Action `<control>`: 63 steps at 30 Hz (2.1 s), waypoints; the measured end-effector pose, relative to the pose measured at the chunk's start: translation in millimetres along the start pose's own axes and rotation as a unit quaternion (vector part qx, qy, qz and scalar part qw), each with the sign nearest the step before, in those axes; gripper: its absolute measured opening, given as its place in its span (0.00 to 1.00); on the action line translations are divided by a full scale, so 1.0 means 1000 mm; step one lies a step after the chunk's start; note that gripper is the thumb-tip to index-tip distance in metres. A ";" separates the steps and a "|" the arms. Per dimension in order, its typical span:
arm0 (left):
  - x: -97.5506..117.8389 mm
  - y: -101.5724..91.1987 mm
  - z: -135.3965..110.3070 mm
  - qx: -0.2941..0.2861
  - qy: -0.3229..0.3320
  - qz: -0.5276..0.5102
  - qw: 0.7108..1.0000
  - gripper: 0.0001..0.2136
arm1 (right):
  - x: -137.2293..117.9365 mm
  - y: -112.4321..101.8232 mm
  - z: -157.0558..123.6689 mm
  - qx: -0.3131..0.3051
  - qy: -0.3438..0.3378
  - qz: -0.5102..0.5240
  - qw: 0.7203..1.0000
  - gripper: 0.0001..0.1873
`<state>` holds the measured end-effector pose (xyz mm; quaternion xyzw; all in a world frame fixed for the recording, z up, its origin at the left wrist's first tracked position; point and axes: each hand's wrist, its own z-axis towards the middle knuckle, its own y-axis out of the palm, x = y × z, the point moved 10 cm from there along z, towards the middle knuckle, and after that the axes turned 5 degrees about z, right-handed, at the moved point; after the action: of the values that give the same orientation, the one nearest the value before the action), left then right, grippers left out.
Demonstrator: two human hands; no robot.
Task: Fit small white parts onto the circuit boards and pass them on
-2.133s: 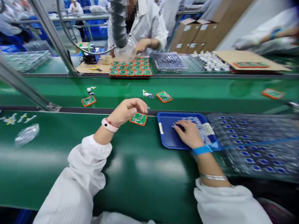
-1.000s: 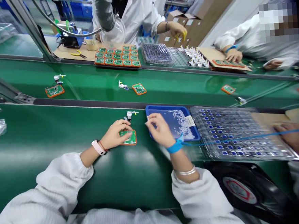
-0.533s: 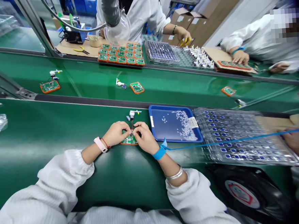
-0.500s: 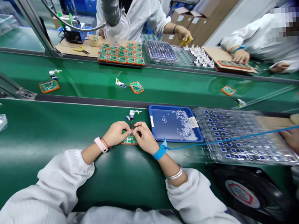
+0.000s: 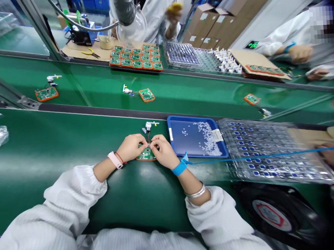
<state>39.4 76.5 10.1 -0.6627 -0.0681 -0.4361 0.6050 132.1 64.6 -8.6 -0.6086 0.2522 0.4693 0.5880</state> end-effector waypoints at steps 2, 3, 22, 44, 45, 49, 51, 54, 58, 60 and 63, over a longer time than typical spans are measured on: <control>-0.001 -0.001 0.000 0.004 -0.003 -0.008 1.000 0.05 | -0.004 0.002 0.000 -0.005 0.000 -0.009 1.000 0.07; -0.002 -0.002 -0.001 0.008 -0.003 -0.013 1.000 0.05 | -0.007 0.001 0.000 -0.005 -0.006 -0.015 1.000 0.07; 0.001 -0.001 -0.004 0.006 0.032 0.033 0.999 0.08 | 0.109 -0.179 0.020 0.196 0.163 -0.243 0.936 0.11; 0.003 -0.005 -0.004 0.045 0.024 -0.031 0.998 0.04 | -0.011 -0.009 -0.005 0.020 -0.047 -0.006 0.999 0.06; 0.002 -0.003 -0.003 0.037 0.017 -0.026 0.999 0.04 | -0.009 -0.008 -0.004 0.016 -0.039 -0.006 0.999 0.06; -0.002 0.002 0.002 0.010 -0.017 -0.017 1.000 0.05 | -0.001 -0.003 -0.001 0.003 -0.004 -0.013 1.000 0.08; -0.002 0.001 0.003 0.003 -0.021 -0.009 1.000 0.05 | -0.003 0.001 0.000 -0.002 -0.001 -0.019 1.000 0.08; -0.001 -0.004 -0.002 0.008 -0.010 0.020 1.000 0.04 | -0.014 -0.005 0.000 0.008 -0.027 -0.032 0.999 0.07; 0.014 -0.001 -0.020 -0.028 0.081 0.109 0.990 0.28 | -0.018 -0.057 -0.004 0.089 -0.063 -0.056 0.992 0.07; 0.020 0.003 -0.026 -0.051 0.112 0.158 0.980 0.35 | 0.001 -0.099 -0.009 0.156 -0.032 -0.086 0.984 0.07; 0.022 -0.003 -0.014 -0.058 0.099 0.173 0.978 0.32 | 0.041 -0.136 -0.016 0.162 0.044 -0.143 0.975 0.07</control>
<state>44.1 55.1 25.3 -0.6516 0.1331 -0.3918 0.6358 270.7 83.9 18.7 -0.5551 0.2610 0.3063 0.7280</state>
